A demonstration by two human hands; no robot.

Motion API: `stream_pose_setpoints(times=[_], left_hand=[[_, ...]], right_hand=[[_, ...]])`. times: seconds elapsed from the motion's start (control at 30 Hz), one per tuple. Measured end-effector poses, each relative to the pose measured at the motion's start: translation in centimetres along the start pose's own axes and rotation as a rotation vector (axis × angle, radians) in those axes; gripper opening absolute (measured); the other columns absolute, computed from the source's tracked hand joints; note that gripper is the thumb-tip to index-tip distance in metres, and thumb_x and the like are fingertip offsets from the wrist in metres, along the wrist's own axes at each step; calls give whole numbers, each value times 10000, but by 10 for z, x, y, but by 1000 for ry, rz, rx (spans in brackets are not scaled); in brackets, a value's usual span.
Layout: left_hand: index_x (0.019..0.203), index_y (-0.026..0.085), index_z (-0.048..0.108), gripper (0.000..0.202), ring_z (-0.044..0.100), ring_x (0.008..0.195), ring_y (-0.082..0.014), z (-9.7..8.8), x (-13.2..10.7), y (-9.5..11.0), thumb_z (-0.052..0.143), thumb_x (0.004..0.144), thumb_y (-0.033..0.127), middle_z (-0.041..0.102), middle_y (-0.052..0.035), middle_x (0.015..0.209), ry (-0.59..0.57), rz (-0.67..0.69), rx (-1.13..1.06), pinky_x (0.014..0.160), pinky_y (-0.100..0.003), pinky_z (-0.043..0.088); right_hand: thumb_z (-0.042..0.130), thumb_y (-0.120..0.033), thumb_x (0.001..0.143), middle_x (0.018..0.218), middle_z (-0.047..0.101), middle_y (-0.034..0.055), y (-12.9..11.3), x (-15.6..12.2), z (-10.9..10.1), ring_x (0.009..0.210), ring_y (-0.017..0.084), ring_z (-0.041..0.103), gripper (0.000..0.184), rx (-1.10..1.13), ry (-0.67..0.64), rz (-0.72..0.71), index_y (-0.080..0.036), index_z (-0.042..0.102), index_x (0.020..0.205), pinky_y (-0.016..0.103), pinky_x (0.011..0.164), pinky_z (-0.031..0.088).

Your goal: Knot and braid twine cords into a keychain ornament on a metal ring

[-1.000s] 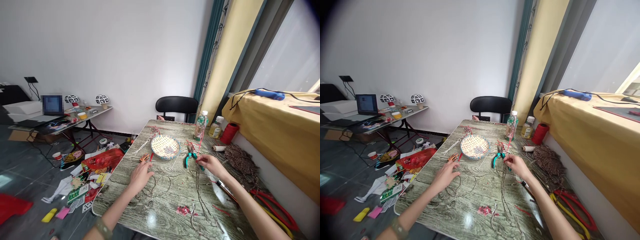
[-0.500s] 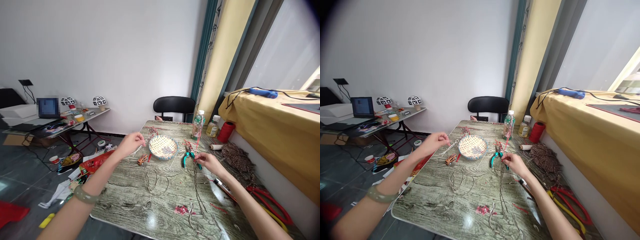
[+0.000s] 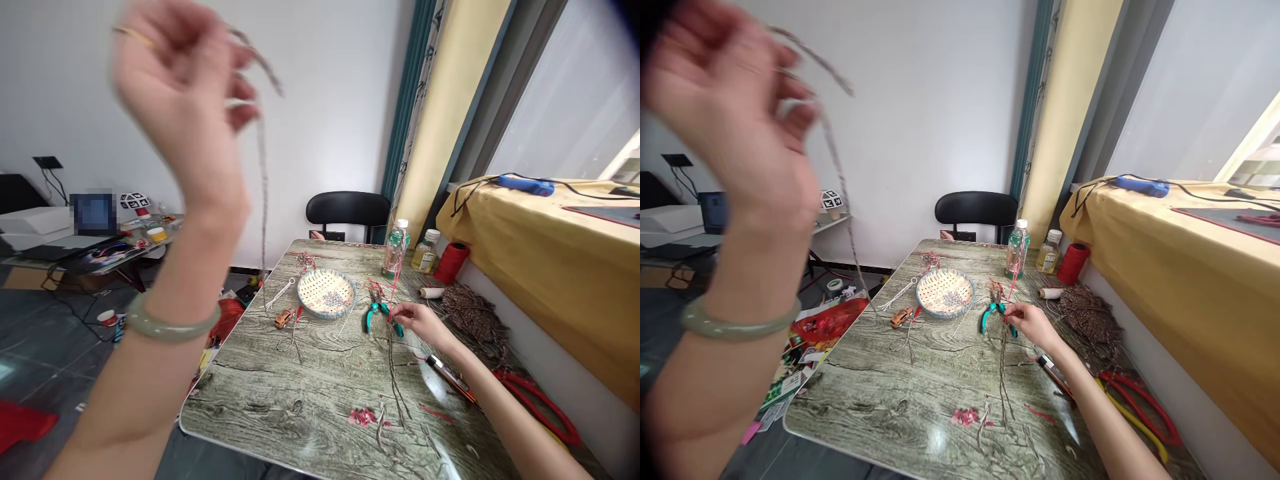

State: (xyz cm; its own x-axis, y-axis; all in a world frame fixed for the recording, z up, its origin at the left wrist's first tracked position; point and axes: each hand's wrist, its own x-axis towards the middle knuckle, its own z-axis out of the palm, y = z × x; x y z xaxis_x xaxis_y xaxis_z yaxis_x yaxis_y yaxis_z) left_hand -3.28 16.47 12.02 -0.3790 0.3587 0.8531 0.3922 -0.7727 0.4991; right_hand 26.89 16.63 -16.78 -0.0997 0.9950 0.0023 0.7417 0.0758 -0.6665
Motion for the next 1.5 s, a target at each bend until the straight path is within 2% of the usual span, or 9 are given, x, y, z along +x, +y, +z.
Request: stream_pose_setpoints(times=[0.07,0.13,0.3,0.43,0.67,0.8,1.07,1.23,1.5], left_hand=[[1028,98,456,321,611,801,-118,23,-39,0,228,858,247,578,6,872,-386,75,-258,621,-249,440],[942,158,557,230,604,792,-110,45,-90,-11,362,829,203,644,7,877,-907,25,-325,690,-247,462],[656,195,667,147,622,765,-117,78,-191,-57,616,649,57,691,19,813,-1324,-6,-259,729,-214,478],[934,150,625,256,529,1014,-168,70,-219,-85,391,842,100,596,-71,1088,-1290,-146,-21,889,-357,406],[1049,146,540,261,563,908,-188,21,-282,-105,501,839,297,564,-74,1062,-1583,-264,250,776,-395,472],[1070,153,529,267,568,891,-181,25,-291,-107,491,845,291,559,-75,1070,-1627,-298,292,757,-380,482],[1078,156,525,269,554,931,-191,69,-278,-86,493,844,285,546,-78,1101,-1375,-249,204,788,-397,468],[1003,147,550,206,548,922,-190,48,-301,-79,483,847,263,563,-66,1038,-1230,-358,391,792,-396,452],[880,147,599,252,541,965,-261,38,-329,-60,652,703,318,585,-90,1008,-1318,-522,455,829,-439,414]], right_hand=[[512,-280,856,1019,589,52,-1,0,0,835,173,592,236,8,-1,-11,-141,555,1041,357,707,495],[511,-278,856,1015,590,53,-2,0,-1,828,169,593,238,23,-10,-30,-140,550,1047,357,704,496],[516,-285,852,1032,586,48,-4,-2,-5,864,190,588,243,60,-52,-87,-139,558,1042,371,727,491],[513,-275,856,1022,588,57,-3,-3,-8,841,172,592,243,59,-88,-92,-139,545,1055,366,714,494],[510,-278,857,1032,586,56,-2,-3,-10,856,176,588,236,0,-95,-104,-144,551,1048,371,728,489],[507,-280,859,1015,592,53,0,-4,-11,834,170,593,232,-12,-109,-92,-142,555,1040,359,709,495],[511,-281,856,1018,592,51,-6,-5,-14,836,173,593,234,-16,-84,-81,-140,558,1038,358,708,496],[509,-278,857,1037,586,55,-3,-6,-14,854,176,588,234,-36,-33,-54,-147,556,1044,366,724,491],[513,-277,855,1043,585,53,-4,-10,-12,863,181,585,230,1,1,-25,-148,561,1039,367,730,488]])
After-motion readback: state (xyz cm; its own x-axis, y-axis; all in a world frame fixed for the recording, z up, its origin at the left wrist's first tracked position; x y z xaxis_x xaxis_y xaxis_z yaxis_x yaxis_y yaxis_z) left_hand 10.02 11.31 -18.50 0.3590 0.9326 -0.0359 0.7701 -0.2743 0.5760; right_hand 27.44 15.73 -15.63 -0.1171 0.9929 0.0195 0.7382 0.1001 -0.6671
